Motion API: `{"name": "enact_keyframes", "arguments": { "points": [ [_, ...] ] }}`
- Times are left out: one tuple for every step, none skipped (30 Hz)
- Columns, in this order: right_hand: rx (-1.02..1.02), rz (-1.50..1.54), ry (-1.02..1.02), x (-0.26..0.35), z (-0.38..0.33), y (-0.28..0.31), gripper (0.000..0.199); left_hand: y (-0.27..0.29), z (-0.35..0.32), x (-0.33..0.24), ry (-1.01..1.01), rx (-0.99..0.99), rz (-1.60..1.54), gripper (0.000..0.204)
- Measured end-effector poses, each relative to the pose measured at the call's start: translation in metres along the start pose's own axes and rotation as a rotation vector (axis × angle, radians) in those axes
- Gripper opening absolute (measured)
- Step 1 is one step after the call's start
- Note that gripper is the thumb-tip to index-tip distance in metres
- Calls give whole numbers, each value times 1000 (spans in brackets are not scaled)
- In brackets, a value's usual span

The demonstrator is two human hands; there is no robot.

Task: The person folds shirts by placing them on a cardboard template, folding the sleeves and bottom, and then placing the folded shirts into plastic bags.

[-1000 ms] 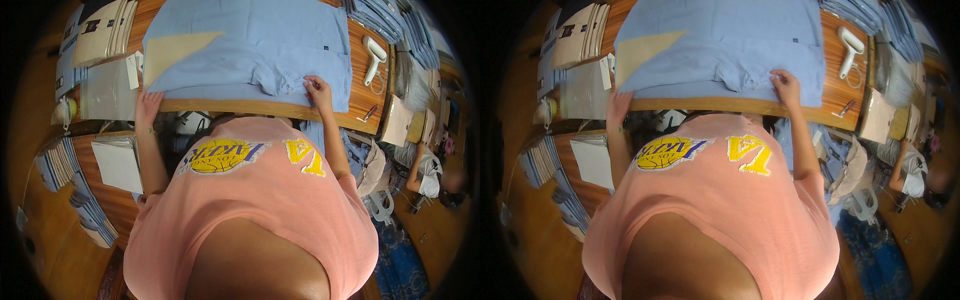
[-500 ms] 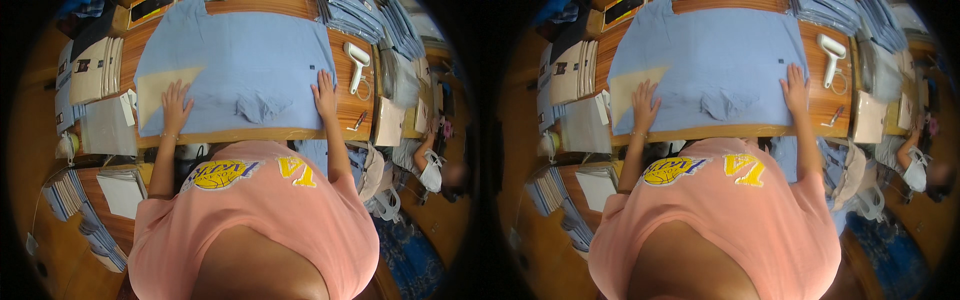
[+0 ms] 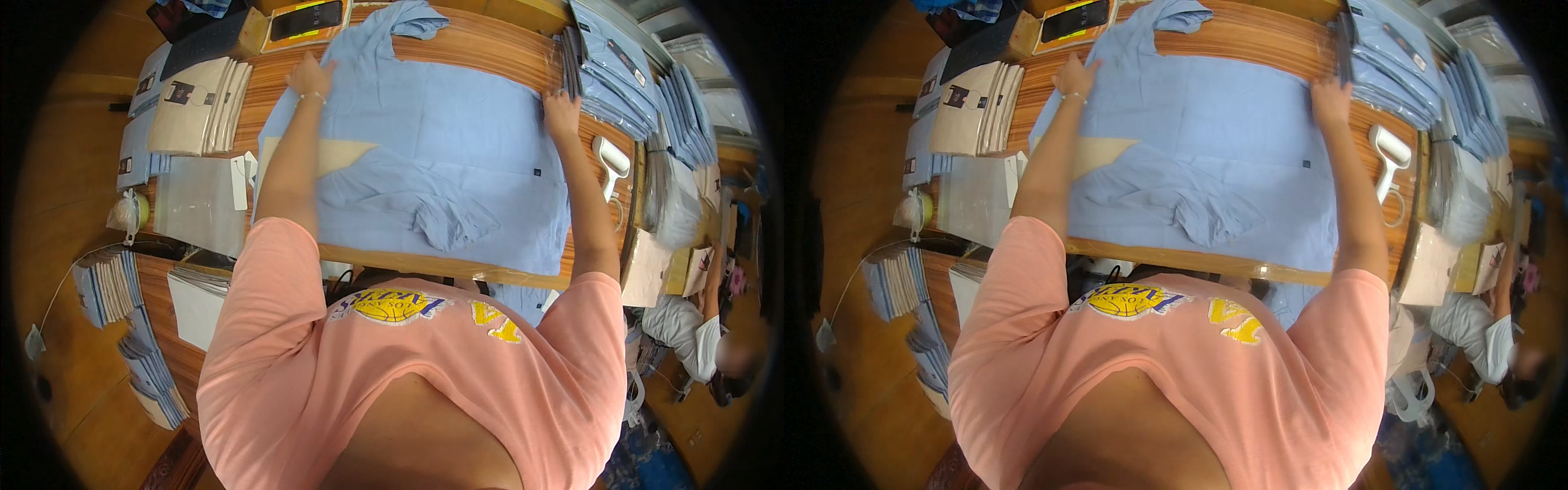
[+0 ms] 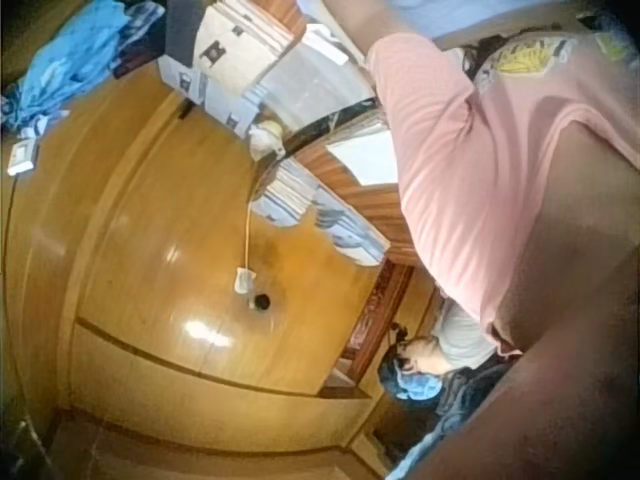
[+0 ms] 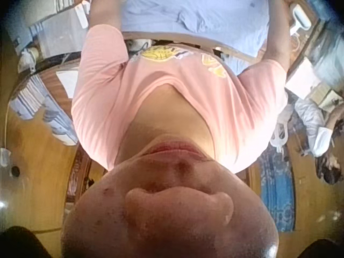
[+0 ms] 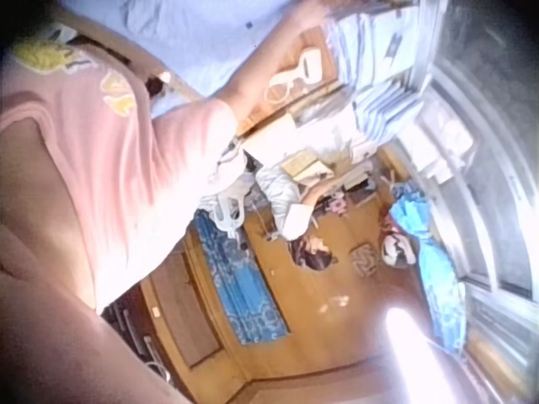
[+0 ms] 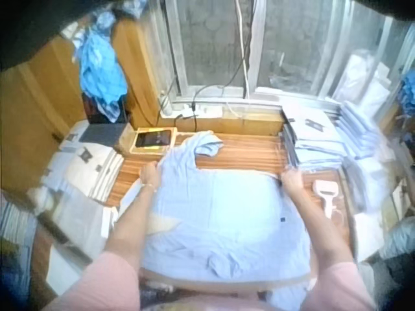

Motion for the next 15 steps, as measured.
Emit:
{"name": "enact_keyframes", "arguments": {
  "points": [
    [84,-55,1,-6,1,5,18,-1,9,7,-7,65,-119,42],
    [170,-107,7,-7,0,11,13,1,12,18,-9,132,-232,42],
    [87,-50,-5,-14,-8,29,13,14,12,31,-26,118,-435,41],
    [-2,9,-6,-19,-23,59,13,33,7,46,-33,92,-637,39],
    [-85,63,-19,-28,-44,81,14,63,-11,46,-51,88,-741,38],
    [-121,165,-62,-48,-70,88,17,85,-33,37,-86,105,-860,38],
    [-166,283,-92,-65,-94,92,20,102,-49,46,-107,111,-877,37],
    [-216,398,-84,-75,-122,98,22,118,-68,58,-122,118,-894,37],
    [-263,513,-81,-83,-151,103,23,134,-94,63,-139,152,-889,38],
    [-225,644,-127,-90,-179,100,23,151,-121,68,-157,185,-885,39],
    [-184,777,-170,-90,-207,95,23,156,-148,84,-80,265,-874,39],
    [-147,835,-171,-83,-234,92,24,155,-170,103,-9,338,-863,39],
    [-115,892,-173,-75,-257,89,25,145,-187,132,39,390,-812,39],
    [-31,949,-226,-61,-277,85,26,131,-204,161,93,432,-756,39],
    [56,1001,-285,-47,-292,80,27,124,-213,171,9,326,-616,40]
  ]
}}
Point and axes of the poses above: each hand's wrist, its own z-axis towards the middle knuckle, its own y-axis out of the back of the hand, x = y × z, the point moved 6 cm from there along z, towards the middle knuckle, and after that the axes turned 2 degrees about -z, right-handed, at the moved point
